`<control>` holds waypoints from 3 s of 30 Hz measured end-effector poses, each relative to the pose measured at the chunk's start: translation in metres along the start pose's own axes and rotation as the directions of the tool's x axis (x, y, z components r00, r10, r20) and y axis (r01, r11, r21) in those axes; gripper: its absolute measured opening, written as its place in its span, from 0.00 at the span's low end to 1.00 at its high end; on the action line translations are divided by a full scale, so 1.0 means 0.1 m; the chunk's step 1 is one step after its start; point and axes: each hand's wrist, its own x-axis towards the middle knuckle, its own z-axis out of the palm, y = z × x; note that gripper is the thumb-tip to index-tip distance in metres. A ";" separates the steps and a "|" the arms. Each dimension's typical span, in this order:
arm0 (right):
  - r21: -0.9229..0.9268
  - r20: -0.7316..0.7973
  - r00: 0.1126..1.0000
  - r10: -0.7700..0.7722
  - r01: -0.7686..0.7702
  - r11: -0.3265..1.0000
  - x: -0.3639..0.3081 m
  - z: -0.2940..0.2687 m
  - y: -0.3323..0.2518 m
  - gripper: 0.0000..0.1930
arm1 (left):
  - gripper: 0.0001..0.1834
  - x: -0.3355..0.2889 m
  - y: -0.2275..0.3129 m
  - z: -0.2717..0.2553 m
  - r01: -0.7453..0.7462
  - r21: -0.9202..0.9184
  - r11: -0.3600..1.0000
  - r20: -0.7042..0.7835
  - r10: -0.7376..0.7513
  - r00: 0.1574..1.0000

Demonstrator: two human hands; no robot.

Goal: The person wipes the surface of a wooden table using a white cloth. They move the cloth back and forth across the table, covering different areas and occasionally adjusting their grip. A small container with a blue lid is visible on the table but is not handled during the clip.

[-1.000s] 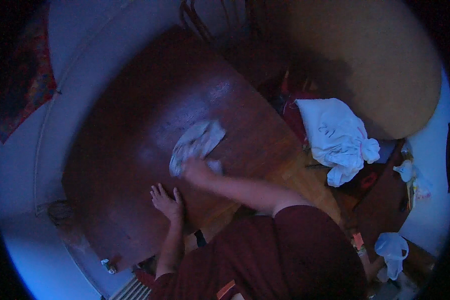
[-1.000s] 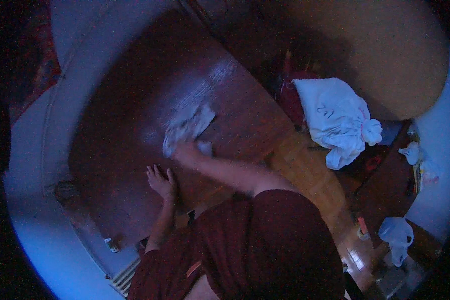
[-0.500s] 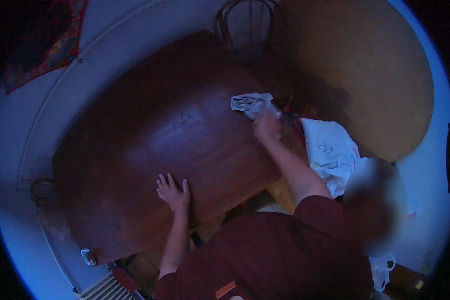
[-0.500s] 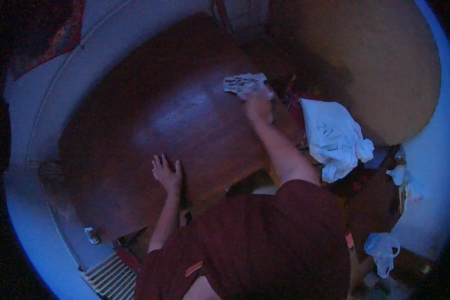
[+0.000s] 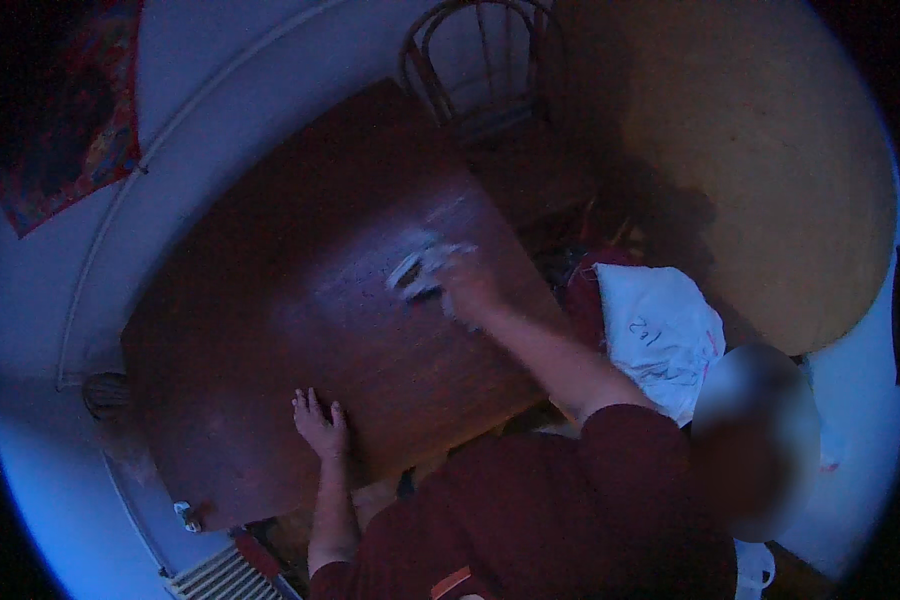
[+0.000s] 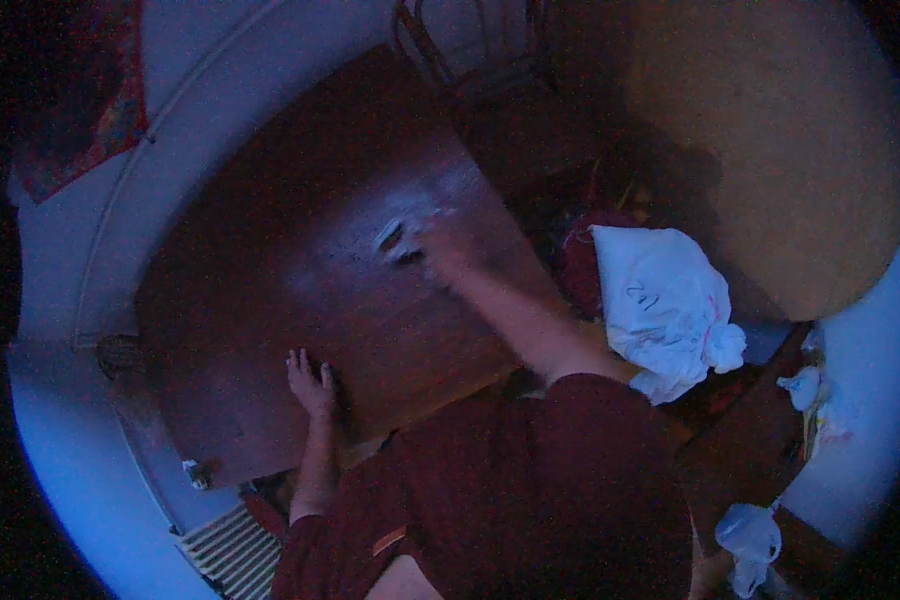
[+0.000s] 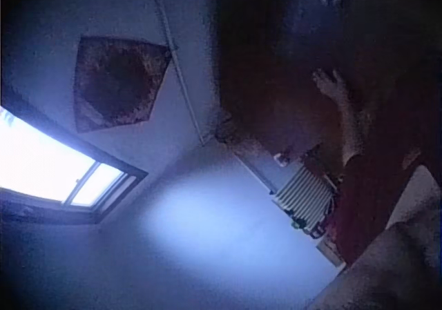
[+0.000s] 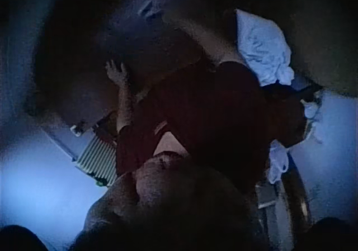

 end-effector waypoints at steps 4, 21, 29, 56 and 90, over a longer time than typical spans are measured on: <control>-0.130 0.104 0.974 0.202 -0.188 0.973 0.24 -0.57 0.41 0.12 | 0.26 0.11 0.12 -0.06 0.131 0.019 0.991 0.021 -0.131 0.991; 0.020 0.118 0.987 0.107 -0.110 0.994 0.44 -0.53 0.84 0.14 | 0.31 1.30 1.06 0.34 0.069 0.072 0.995 0.047 -0.072 0.996; 0.296 0.310 0.949 -0.065 -0.032 0.955 0.39 0.37 -0.29 0.15 | 0.34 1.18 1.23 0.53 0.150 0.138 0.979 0.039 -0.156 0.987; 0.218 0.255 0.836 -0.486 0.440 0.871 1.76 0.64 -0.85 0.11 | 0.35 1.23 1.06 0.38 0.182 0.151 0.972 0.105 -0.199 0.974; 0.492 0.077 0.988 -0.132 0.078 0.867 2.22 1.89 -0.93 0.18 | 0.35 1.31 1.29 0.44 0.148 0.098 0.984 0.132 -0.160 0.978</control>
